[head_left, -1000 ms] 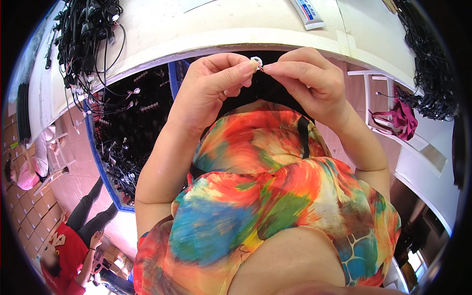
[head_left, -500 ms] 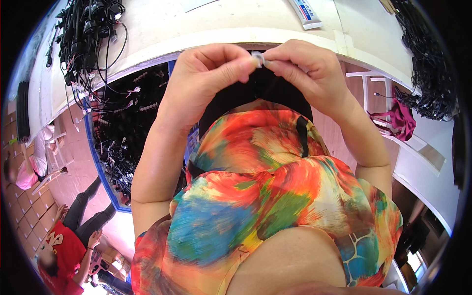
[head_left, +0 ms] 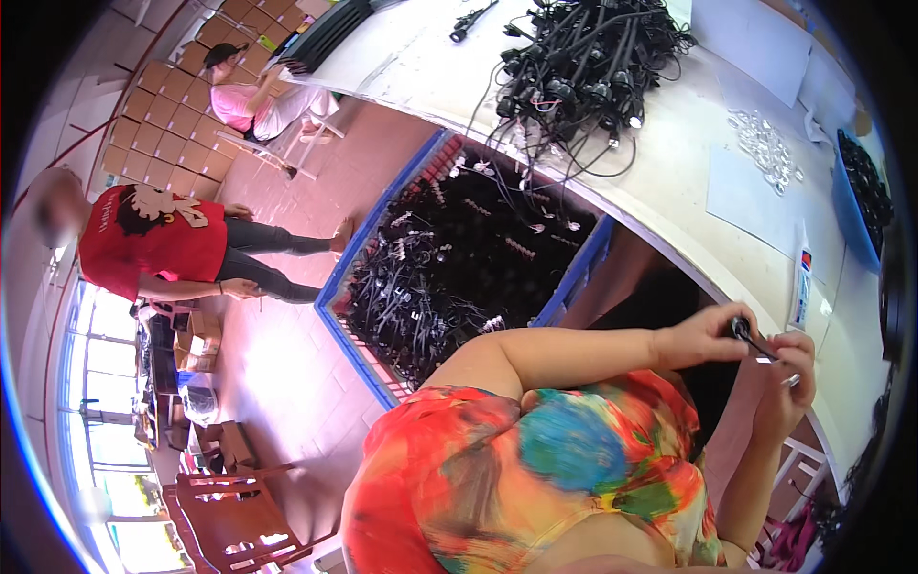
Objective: The person assembles electronic components by applying adhesive from a tube to small components and attaching them to wires, then securing the connections with plastic housings.
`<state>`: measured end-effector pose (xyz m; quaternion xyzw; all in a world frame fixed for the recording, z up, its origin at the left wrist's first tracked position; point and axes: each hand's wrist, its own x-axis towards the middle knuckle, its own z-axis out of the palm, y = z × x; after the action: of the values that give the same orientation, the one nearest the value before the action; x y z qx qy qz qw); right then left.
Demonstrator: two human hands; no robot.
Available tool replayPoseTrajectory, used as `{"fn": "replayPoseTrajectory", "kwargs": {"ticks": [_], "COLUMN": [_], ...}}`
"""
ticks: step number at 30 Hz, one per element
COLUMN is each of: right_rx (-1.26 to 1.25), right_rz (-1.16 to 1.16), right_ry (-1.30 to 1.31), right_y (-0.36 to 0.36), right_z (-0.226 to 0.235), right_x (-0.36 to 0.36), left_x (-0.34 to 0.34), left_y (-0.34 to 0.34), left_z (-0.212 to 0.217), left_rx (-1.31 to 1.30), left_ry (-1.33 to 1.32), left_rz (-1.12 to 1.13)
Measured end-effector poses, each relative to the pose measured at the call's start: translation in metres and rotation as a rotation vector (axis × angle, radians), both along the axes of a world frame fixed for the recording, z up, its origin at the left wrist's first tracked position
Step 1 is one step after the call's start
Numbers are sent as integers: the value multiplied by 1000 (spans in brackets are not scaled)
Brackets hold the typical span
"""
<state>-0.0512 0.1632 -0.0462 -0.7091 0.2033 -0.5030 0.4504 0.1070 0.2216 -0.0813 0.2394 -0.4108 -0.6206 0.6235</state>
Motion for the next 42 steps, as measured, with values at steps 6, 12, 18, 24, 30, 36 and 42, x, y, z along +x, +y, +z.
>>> {"fn": "replayPoseTrajectory", "kwargs": {"ticks": [6, 12, 18, 24, 30, 36, 42], "right_rx": [-772, -461, -177, -241, 41, 635, 1009], "right_rz": [172, -225, -462, -261, -158, 165, 454], "right_ry": [325, 524, 1163, 999, 846, 560, 533], "right_y": [6, -56, -119, -144, -131, -47, -10], "right_z": [24, 30, 32, 10, 19, 64, 73], "right_x": [24, 3, 36, 47, 0, -7, 4], "left_x": [18, 35, 43, 50, 49, 65, 54], "left_y": [4, -9, -9, 3, -6, 5, -6], "left_z": [31, 35, 45, 52, 29, 37, 28], "left_rx": [97, 161, 175, 208, -23, 19, -51], "left_ry": [-107, -14, -329, -490, -455, -624, -732], "left_rz": [187, 282, 289, 204, 242, 144, 49]}}
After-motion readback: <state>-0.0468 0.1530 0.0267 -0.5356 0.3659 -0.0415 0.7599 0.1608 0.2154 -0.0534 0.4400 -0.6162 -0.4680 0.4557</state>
